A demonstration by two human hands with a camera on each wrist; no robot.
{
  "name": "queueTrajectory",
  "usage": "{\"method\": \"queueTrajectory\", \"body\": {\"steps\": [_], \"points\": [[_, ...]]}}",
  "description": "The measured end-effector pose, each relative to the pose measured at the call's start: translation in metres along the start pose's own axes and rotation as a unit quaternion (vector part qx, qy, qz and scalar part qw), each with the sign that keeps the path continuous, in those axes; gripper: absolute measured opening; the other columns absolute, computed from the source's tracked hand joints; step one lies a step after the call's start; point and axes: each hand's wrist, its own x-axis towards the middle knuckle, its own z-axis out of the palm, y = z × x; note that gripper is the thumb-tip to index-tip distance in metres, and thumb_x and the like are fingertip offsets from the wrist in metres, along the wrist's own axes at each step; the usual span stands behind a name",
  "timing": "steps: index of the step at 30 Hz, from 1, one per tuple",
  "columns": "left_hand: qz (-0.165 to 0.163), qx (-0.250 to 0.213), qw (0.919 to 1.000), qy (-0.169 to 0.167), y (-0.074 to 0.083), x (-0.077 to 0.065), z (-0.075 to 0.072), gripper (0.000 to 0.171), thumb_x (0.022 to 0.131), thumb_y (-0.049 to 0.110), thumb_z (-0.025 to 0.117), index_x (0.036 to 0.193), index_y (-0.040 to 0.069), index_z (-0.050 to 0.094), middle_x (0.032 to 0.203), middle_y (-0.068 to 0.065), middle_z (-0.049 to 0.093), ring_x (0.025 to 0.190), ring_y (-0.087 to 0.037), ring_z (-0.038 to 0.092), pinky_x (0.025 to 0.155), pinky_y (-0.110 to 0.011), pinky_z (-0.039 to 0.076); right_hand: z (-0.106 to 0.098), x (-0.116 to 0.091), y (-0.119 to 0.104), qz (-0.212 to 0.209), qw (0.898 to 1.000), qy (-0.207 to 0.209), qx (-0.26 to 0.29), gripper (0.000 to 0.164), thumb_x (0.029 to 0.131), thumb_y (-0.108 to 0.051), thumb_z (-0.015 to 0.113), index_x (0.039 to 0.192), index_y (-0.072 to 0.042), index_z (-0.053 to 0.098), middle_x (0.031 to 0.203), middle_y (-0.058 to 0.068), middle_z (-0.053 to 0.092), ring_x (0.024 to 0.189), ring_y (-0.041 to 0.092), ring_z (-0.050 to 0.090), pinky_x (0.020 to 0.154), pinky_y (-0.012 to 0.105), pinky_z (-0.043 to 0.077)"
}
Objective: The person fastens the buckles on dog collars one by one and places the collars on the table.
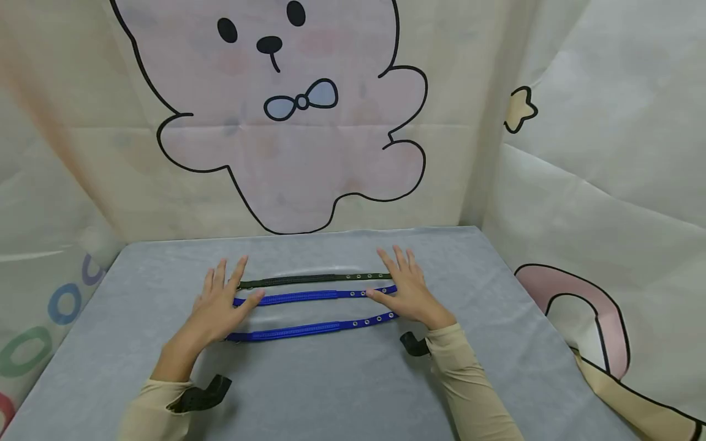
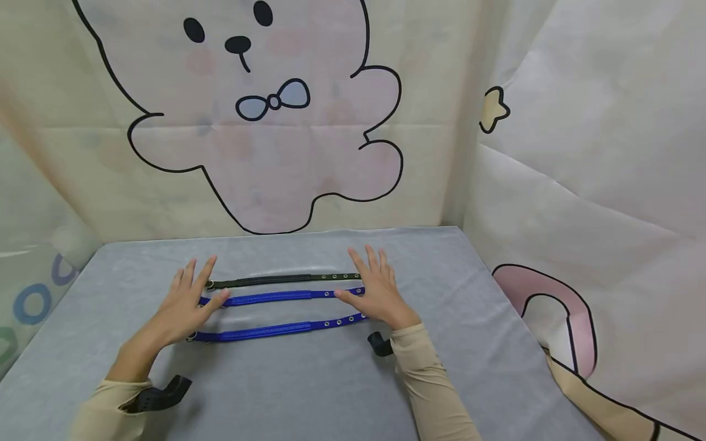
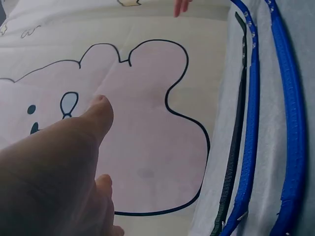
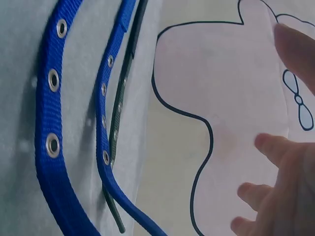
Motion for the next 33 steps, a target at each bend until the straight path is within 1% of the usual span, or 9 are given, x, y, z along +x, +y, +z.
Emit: {"method": "queueTrajectory", "body": {"steps": [3, 6, 8, 11, 16, 18, 22, 27, 33], "points": [[0.011, -0.027, 0.9994, -0.017, -0.005, -0.002, -0.006, 0.088, 0.100, 0.064, 0.045, 0.163, 0.032, -0.007, 0.167, -0.027, -0.013, 0.150, -0.060, -0.009, 0.103, -0.087, 0.010, -0.003, 0.000, 0.002, 0.002, 1.000, -0.016, 0.007, 0.093, 0.093, -0.057, 0.065, 0.164, -0.027, 0.013, 0.172, 0.014, -0.005, 0.156, 0.044, -0.014, 0.116, 0.077, 0.002], [0.022, -0.044, 0.9980, -0.038, -0.010, -0.003, -0.010, 0.089, 0.100, 0.060, 0.050, 0.164, 0.029, -0.003, 0.167, -0.030, -0.008, 0.148, -0.064, -0.002, 0.099, -0.089, 0.014, -0.006, 0.000, 0.005, 0.006, 0.999, -0.028, 0.018, 0.091, 0.092, -0.054, 0.068, 0.163, -0.026, 0.019, 0.172, 0.015, 0.000, 0.156, 0.046, -0.009, 0.114, 0.079, 0.007], [0.029, -0.050, 0.9970, -0.051, -0.013, -0.003, -0.013, 0.090, 0.099, 0.059, 0.052, 0.164, 0.026, 0.000, 0.166, -0.033, -0.003, 0.147, -0.065, 0.003, 0.098, -0.089, 0.017, -0.009, -0.001, 0.006, 0.006, 0.999, -0.034, 0.029, 0.089, 0.092, -0.052, 0.069, 0.163, -0.024, 0.023, 0.171, 0.017, 0.005, 0.156, 0.048, -0.004, 0.112, 0.080, 0.013], [0.047, -0.053, 0.9959, -0.056, -0.017, -0.004, -0.017, 0.088, 0.099, 0.054, 0.056, 0.165, 0.018, 0.009, 0.164, -0.036, 0.008, 0.145, -0.065, 0.014, 0.098, -0.087, 0.024, -0.012, -0.002, 0.009, 0.003, 0.998, -0.041, 0.047, 0.085, 0.093, -0.048, 0.070, 0.161, -0.023, 0.027, 0.168, 0.021, 0.014, 0.154, 0.049, 0.004, 0.111, 0.079, 0.020], [0.079, -0.084, 0.9907, -0.071, -0.024, -0.005, -0.022, 0.082, 0.100, 0.045, 0.060, 0.162, 0.009, 0.020, 0.162, -0.032, 0.022, 0.144, -0.060, 0.026, 0.102, -0.079, 0.032, -0.016, -0.005, 0.016, -0.005, 0.997, -0.052, 0.055, 0.078, 0.094, -0.046, 0.070, 0.158, -0.016, 0.036, 0.161, 0.023, 0.030, 0.150, 0.047, 0.023, 0.111, 0.073, 0.030], [0.082, -0.094, 0.9882, -0.088, -0.027, -0.006, -0.023, 0.080, 0.101, 0.042, 0.061, 0.162, 0.008, 0.021, 0.161, -0.031, 0.026, 0.142, -0.059, 0.032, 0.100, -0.075, 0.038, -0.018, -0.006, 0.019, -0.007, 0.997, -0.057, 0.056, 0.075, 0.094, -0.045, 0.070, 0.156, -0.013, 0.039, 0.159, 0.023, 0.035, 0.148, 0.047, 0.029, 0.112, 0.070, 0.032], [0.084, -0.103, 0.9848, -0.111, -0.031, -0.006, -0.026, 0.078, 0.100, 0.036, 0.063, 0.161, 0.008, 0.024, 0.157, -0.033, 0.034, 0.132, -0.059, 0.045, 0.091, -0.069, 0.048, -0.021, -0.008, 0.022, -0.012, 0.995, -0.063, 0.072, 0.072, 0.095, -0.040, 0.070, 0.153, -0.007, 0.043, 0.157, 0.022, 0.041, 0.147, 0.045, 0.034, 0.114, 0.065, 0.032], [0.094, -0.118, 0.9802, -0.128, -0.037, -0.004, -0.028, 0.077, 0.099, 0.031, 0.067, 0.159, 0.005, 0.027, 0.151, -0.037, 0.040, 0.127, -0.056, 0.051, 0.088, -0.060, 0.054, -0.025, -0.008, 0.025, -0.020, 0.994, -0.071, 0.085, 0.067, 0.094, -0.035, 0.072, 0.147, -0.002, 0.049, 0.151, 0.021, 0.049, 0.141, 0.044, 0.044, 0.113, 0.061, 0.037], [0.113, -0.139, 0.9728, -0.147, -0.044, -0.001, -0.026, 0.075, 0.096, 0.024, 0.070, 0.157, 0.003, 0.032, 0.145, -0.036, 0.047, 0.123, -0.052, 0.056, 0.087, -0.053, 0.056, -0.028, -0.009, 0.029, -0.010, 0.991, -0.086, 0.103, 0.066, 0.093, -0.036, 0.074, 0.147, -0.005, 0.051, 0.150, 0.021, 0.051, 0.138, 0.046, 0.045, 0.110, 0.064, 0.038]]}}
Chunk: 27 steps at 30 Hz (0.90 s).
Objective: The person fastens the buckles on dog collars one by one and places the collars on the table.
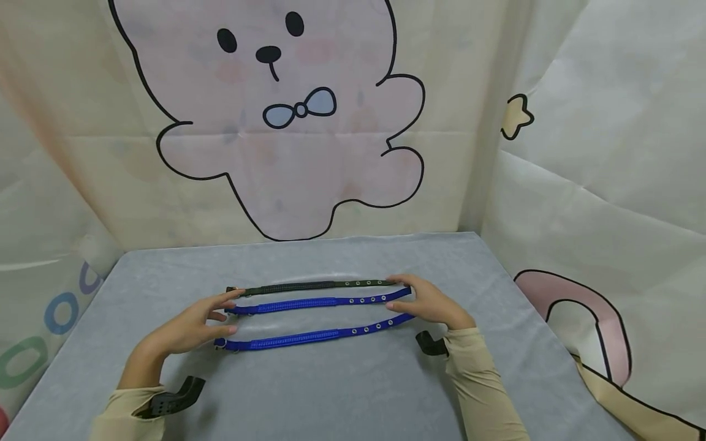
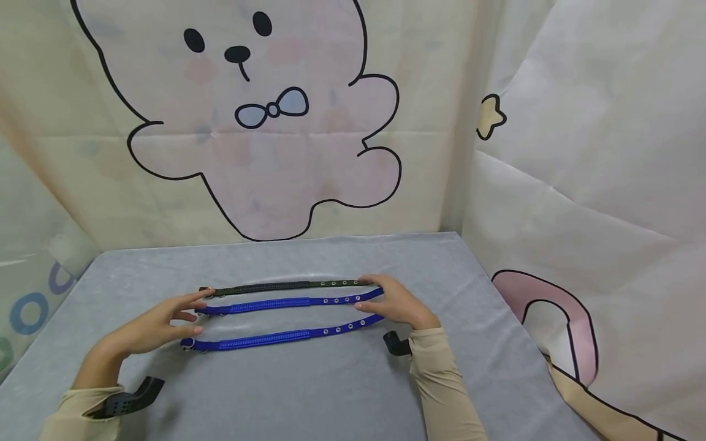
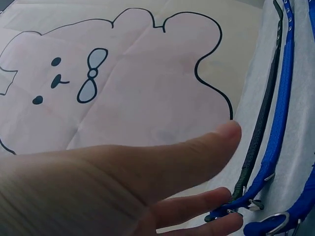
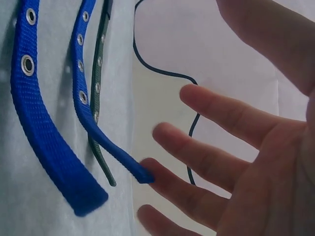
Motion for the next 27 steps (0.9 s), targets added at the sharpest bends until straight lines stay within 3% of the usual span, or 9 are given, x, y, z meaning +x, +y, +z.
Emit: {"method": "queueTrajectory", "body": {"steps": [6, 10, 13, 17, 20, 27], "points": [[0.009, -0.011, 0.9999, -0.007, -0.005, -0.002, 0.000, 0.069, 0.093, 0.019, 0.073, 0.151, -0.002, 0.041, 0.140, -0.034, 0.053, 0.118, -0.048, 0.061, 0.088, -0.053, 0.056, -0.005, -0.002, 0.003, 0.000, 1.000, 0.000, 0.002, 0.056, 0.092, -0.032, 0.075, 0.138, -0.004, 0.059, 0.144, 0.021, 0.056, 0.128, 0.045, 0.048, 0.105, 0.064, 0.040], [0.010, -0.021, 0.9995, -0.023, -0.007, -0.002, -0.002, 0.066, 0.093, 0.017, 0.073, 0.149, -0.003, 0.045, 0.141, -0.034, 0.053, 0.117, -0.047, 0.062, 0.088, -0.050, 0.057, -0.011, -0.007, 0.006, 0.010, 1.000, -0.010, -0.006, 0.049, 0.093, -0.033, 0.074, 0.132, -0.004, 0.063, 0.142, 0.025, 0.051, 0.127, 0.047, 0.047, 0.102, 0.064, 0.043], [0.015, -0.028, 0.9987, -0.040, -0.008, -0.002, -0.003, 0.063, 0.093, 0.016, 0.074, 0.146, -0.005, 0.048, 0.139, -0.035, 0.054, 0.116, -0.047, 0.063, 0.088, -0.050, 0.057, -0.016, -0.009, 0.008, 0.019, 1.000, -0.017, -0.012, 0.044, 0.092, -0.030, 0.075, 0.126, -0.003, 0.067, 0.137, 0.025, 0.052, 0.119, 0.046, 0.049, 0.092, 0.054, 0.049], [0.021, -0.025, 0.9973, -0.065, -0.011, -0.001, -0.004, 0.060, 0.091, 0.017, 0.075, 0.141, -0.008, 0.052, 0.132, -0.034, 0.060, 0.111, -0.042, 0.066, 0.087, -0.048, 0.057, -0.020, -0.008, 0.012, 0.018, 0.999, -0.039, -0.023, 0.038, 0.089, -0.025, 0.079, 0.118, 0.000, 0.072, 0.123, 0.024, 0.063, 0.103, 0.036, 0.058, 0.077, 0.035, 0.050], [0.007, -0.023, 0.9964, -0.081, -0.012, -0.001, -0.004, 0.061, 0.090, 0.018, 0.077, 0.140, -0.007, 0.053, 0.128, -0.030, 0.063, 0.109, -0.038, 0.067, 0.083, -0.042, 0.059, -0.019, -0.006, 0.015, 0.017, 0.997, -0.066, -0.026, 0.038, 0.088, -0.023, 0.080, 0.117, 0.001, 0.072, 0.114, 0.022, 0.069, 0.098, 0.031, 0.063, 0.075, 0.031, 0.052], [-0.053, -0.026, 0.9938, -0.095, -0.020, 0.000, -0.003, 0.058, 0.085, 0.011, 0.081, 0.136, -0.004, 0.058, 0.122, -0.025, 0.065, 0.106, -0.039, 0.068, 0.073, -0.037, 0.058, -0.010, 0.000, 0.026, 0.031, 0.994, -0.104, -0.006, 0.036, 0.087, -0.013, 0.080, 0.119, 0.001, 0.071, 0.112, 0.018, 0.071, 0.104, 0.028, 0.064, 0.080, 0.033, 0.054]]}}
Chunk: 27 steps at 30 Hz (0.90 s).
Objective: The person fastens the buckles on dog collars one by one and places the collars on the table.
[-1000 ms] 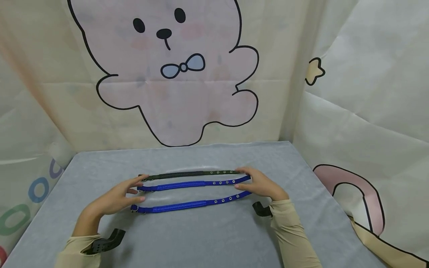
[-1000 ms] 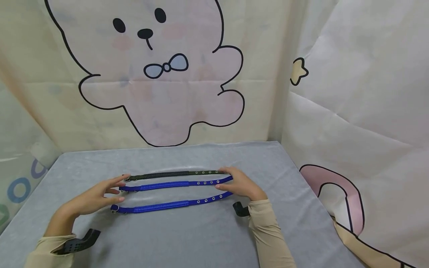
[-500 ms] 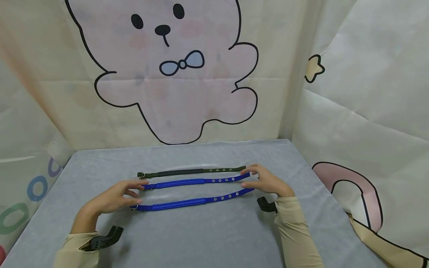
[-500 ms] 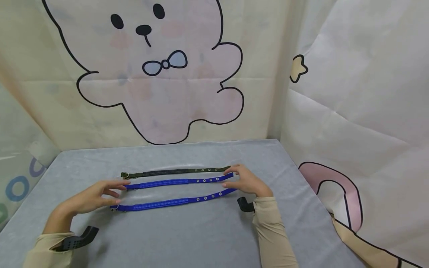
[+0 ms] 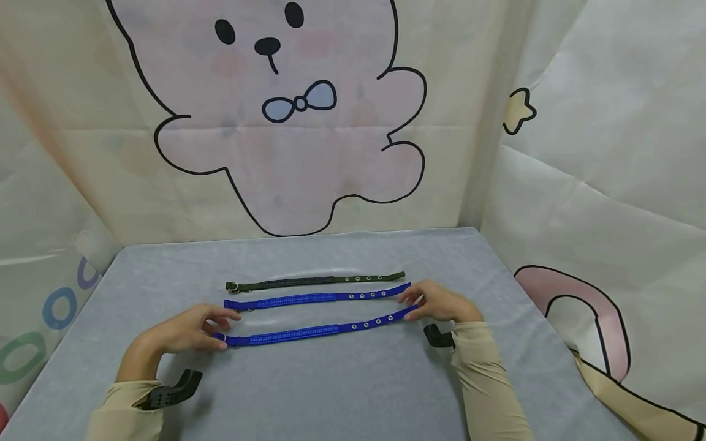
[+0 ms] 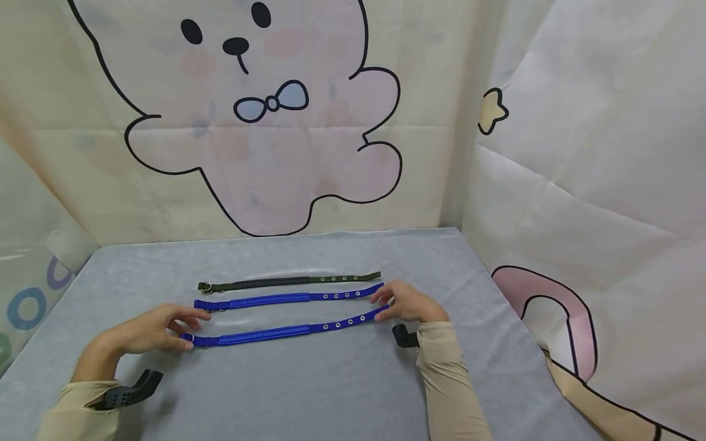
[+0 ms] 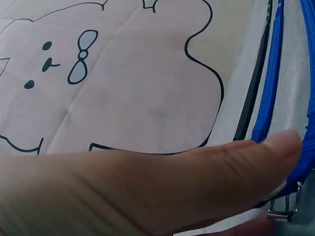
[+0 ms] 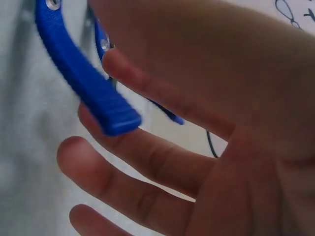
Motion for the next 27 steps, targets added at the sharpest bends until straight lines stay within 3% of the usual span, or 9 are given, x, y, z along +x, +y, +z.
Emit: {"method": "queueTrajectory", "body": {"steps": [6, 14, 17, 21, 24, 27], "points": [[-0.021, 0.010, 0.9997, -0.002, -0.0061, 0.0031, 0.0015, 0.038, 0.085, 0.006, 0.079, 0.120, 0.001, 0.065, 0.111, -0.017, 0.067, 0.091, -0.024, 0.065, 0.061, -0.032, 0.052, 0.0030, 0.0032, 0.0039, 0.015, 1.000, -0.010, 0.002, 0.031, 0.086, -0.009, 0.080, 0.115, 0.000, 0.073, 0.111, 0.015, 0.072, 0.103, 0.025, 0.065, 0.083, 0.035, 0.055], [-0.034, 0.023, 0.9989, 0.022, -0.0059, 0.0032, 0.0024, 0.014, 0.088, 0.004, 0.075, 0.102, 0.002, 0.071, 0.095, -0.006, 0.068, 0.079, -0.018, 0.055, 0.054, -0.031, 0.049, 0.0033, 0.0070, 0.0025, 0.008, 1.000, 0.002, -0.004, 0.020, 0.090, -0.004, 0.074, 0.110, -0.001, 0.074, 0.096, 0.010, 0.069, 0.076, 0.012, 0.051, 0.064, 0.025, 0.042], [-0.040, 0.025, 0.9985, 0.030, -0.0050, 0.0028, 0.0023, 0.011, 0.090, 0.007, 0.074, 0.101, 0.003, 0.071, 0.091, -0.004, 0.067, 0.076, -0.017, 0.054, 0.054, -0.031, 0.049, 0.0028, 0.0075, 0.0019, -0.007, 1.000, 0.010, 0.002, 0.018, 0.092, -0.003, 0.071, 0.110, 0.000, 0.074, 0.099, 0.012, 0.071, 0.075, 0.011, 0.052, 0.063, 0.023, 0.042], [-0.024, 0.019, 0.9987, 0.042, -0.0032, 0.0013, 0.0028, 0.011, 0.091, 0.009, 0.073, 0.100, 0.002, 0.071, 0.087, -0.003, 0.066, 0.069, -0.015, 0.054, 0.054, -0.029, 0.049, 0.0020, 0.0075, 0.0017, -0.026, 0.999, 0.014, 0.020, 0.019, 0.092, -0.003, 0.070, 0.111, 0.001, 0.073, 0.103, 0.014, 0.072, 0.075, 0.011, 0.052, 0.065, 0.022, 0.043], [-0.005, 0.008, 0.9986, 0.051, -0.0015, 0.0007, 0.0037, 0.014, 0.091, 0.010, 0.074, 0.100, 0.000, 0.070, 0.086, -0.004, 0.066, 0.066, -0.013, 0.055, 0.054, -0.028, 0.050, 0.0021, 0.0075, 0.0026, -0.039, 0.998, 0.016, 0.037, 0.020, 0.093, -0.004, 0.071, 0.111, 0.002, 0.072, 0.098, 0.014, 0.071, 0.073, 0.010, 0.051, 0.064, 0.022, 0.043], [-0.010, -0.003, 0.9983, 0.058, 0.0013, 0.0012, 0.0044, 0.017, 0.090, 0.010, 0.075, 0.101, -0.001, 0.069, 0.087, -0.005, 0.067, 0.072, -0.015, 0.058, 0.058, -0.029, 0.053, 0.0026, 0.0067, 0.0022, -0.047, 0.997, 0.018, 0.052, 0.019, 0.093, -0.005, 0.071, 0.111, 0.002, 0.071, 0.093, 0.012, 0.069, 0.070, 0.009, 0.050, 0.062, 0.021, 0.042]]}}
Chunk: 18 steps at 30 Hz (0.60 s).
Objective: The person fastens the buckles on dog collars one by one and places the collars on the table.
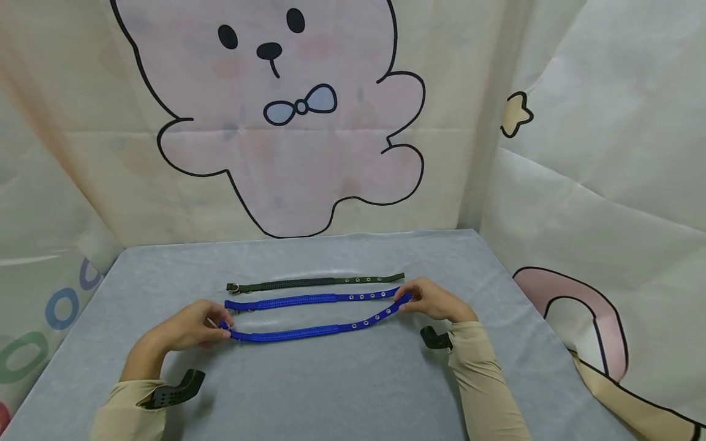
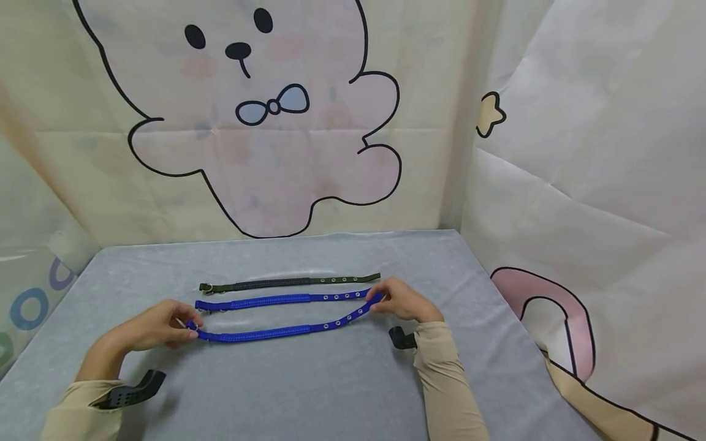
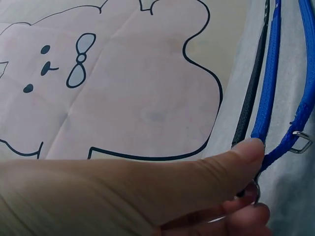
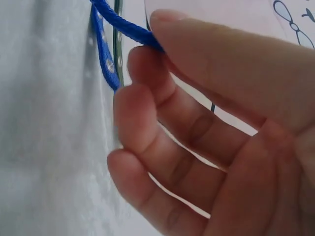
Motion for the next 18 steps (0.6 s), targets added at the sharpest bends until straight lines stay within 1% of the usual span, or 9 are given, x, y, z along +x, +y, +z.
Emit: {"method": "queueTrajectory", "body": {"steps": [2, 4, 9, 13, 16, 18], "points": [[-0.005, -0.003, 1.0000, 0.002, 0.0015, 0.0007, 0.0002, 0.018, 0.090, 0.010, 0.076, 0.102, -0.001, 0.069, 0.089, -0.006, 0.067, 0.073, -0.017, 0.059, 0.059, -0.029, 0.054, 0.0007, -0.0001, 0.0000, -0.004, 1.000, -0.001, 0.009, 0.019, 0.093, -0.005, 0.071, 0.111, 0.002, 0.071, 0.092, 0.012, 0.068, 0.069, 0.008, 0.049, 0.061, 0.021, 0.041], [-0.004, -0.004, 1.0000, 0.003, 0.0032, 0.0009, 0.0003, 0.019, 0.089, 0.010, 0.076, 0.103, -0.002, 0.069, 0.089, -0.006, 0.067, 0.075, -0.017, 0.060, 0.059, -0.030, 0.055, 0.0011, -0.0004, -0.0009, -0.008, 1.000, -0.002, 0.017, 0.020, 0.094, -0.005, 0.070, 0.113, 0.002, 0.071, 0.093, 0.013, 0.069, 0.069, 0.008, 0.049, 0.061, 0.021, 0.041], [0.026, -0.008, 0.9996, 0.003, 0.0065, 0.0005, -0.0002, 0.023, 0.089, 0.008, 0.077, 0.106, -0.005, 0.069, 0.090, -0.007, 0.067, 0.072, -0.014, 0.060, 0.059, -0.029, 0.055, 0.0029, 0.0011, -0.0010, -0.022, 0.999, -0.007, 0.046, 0.025, 0.095, -0.002, 0.067, 0.119, 0.007, 0.068, 0.104, 0.022, 0.071, 0.074, 0.007, 0.052, 0.065, 0.020, 0.044], [0.041, -0.012, 0.9990, 0.010, 0.0083, 0.0009, -0.0010, 0.025, 0.090, 0.010, 0.075, 0.109, -0.005, 0.069, 0.092, -0.008, 0.067, 0.071, -0.013, 0.061, 0.061, -0.029, 0.055, 0.0060, 0.0037, -0.0037, -0.019, 0.998, -0.004, 0.061, 0.023, 0.096, -0.001, 0.065, 0.118, 0.005, 0.070, 0.112, 0.023, 0.072, 0.082, 0.006, 0.059, 0.071, 0.020, 0.049], [0.058, -0.015, 0.9980, 0.019, 0.0093, 0.0019, -0.0015, 0.025, 0.093, 0.013, 0.072, 0.110, -0.005, 0.069, 0.094, -0.009, 0.068, 0.072, -0.014, 0.062, 0.062, -0.029, 0.054, 0.0078, 0.0056, -0.0068, -0.022, 0.998, 0.003, 0.060, 0.021, 0.097, -0.002, 0.064, 0.116, 0.004, 0.071, 0.116, 0.020, 0.072, 0.092, 0.012, 0.064, 0.078, 0.023, 0.054], [0.069, -0.022, 0.9970, 0.027, 0.0104, 0.0028, -0.0016, 0.024, 0.095, 0.015, 0.070, 0.110, -0.005, 0.069, 0.096, -0.012, 0.069, 0.073, -0.014, 0.063, 0.062, -0.029, 0.054, 0.0087, 0.0072, -0.0081, -0.031, 0.998, 0.006, 0.061, 0.022, 0.098, -0.004, 0.063, 0.117, 0.005, 0.070, 0.115, 0.019, 0.072, 0.097, 0.021, 0.066, 0.082, 0.030, 0.056]]}}
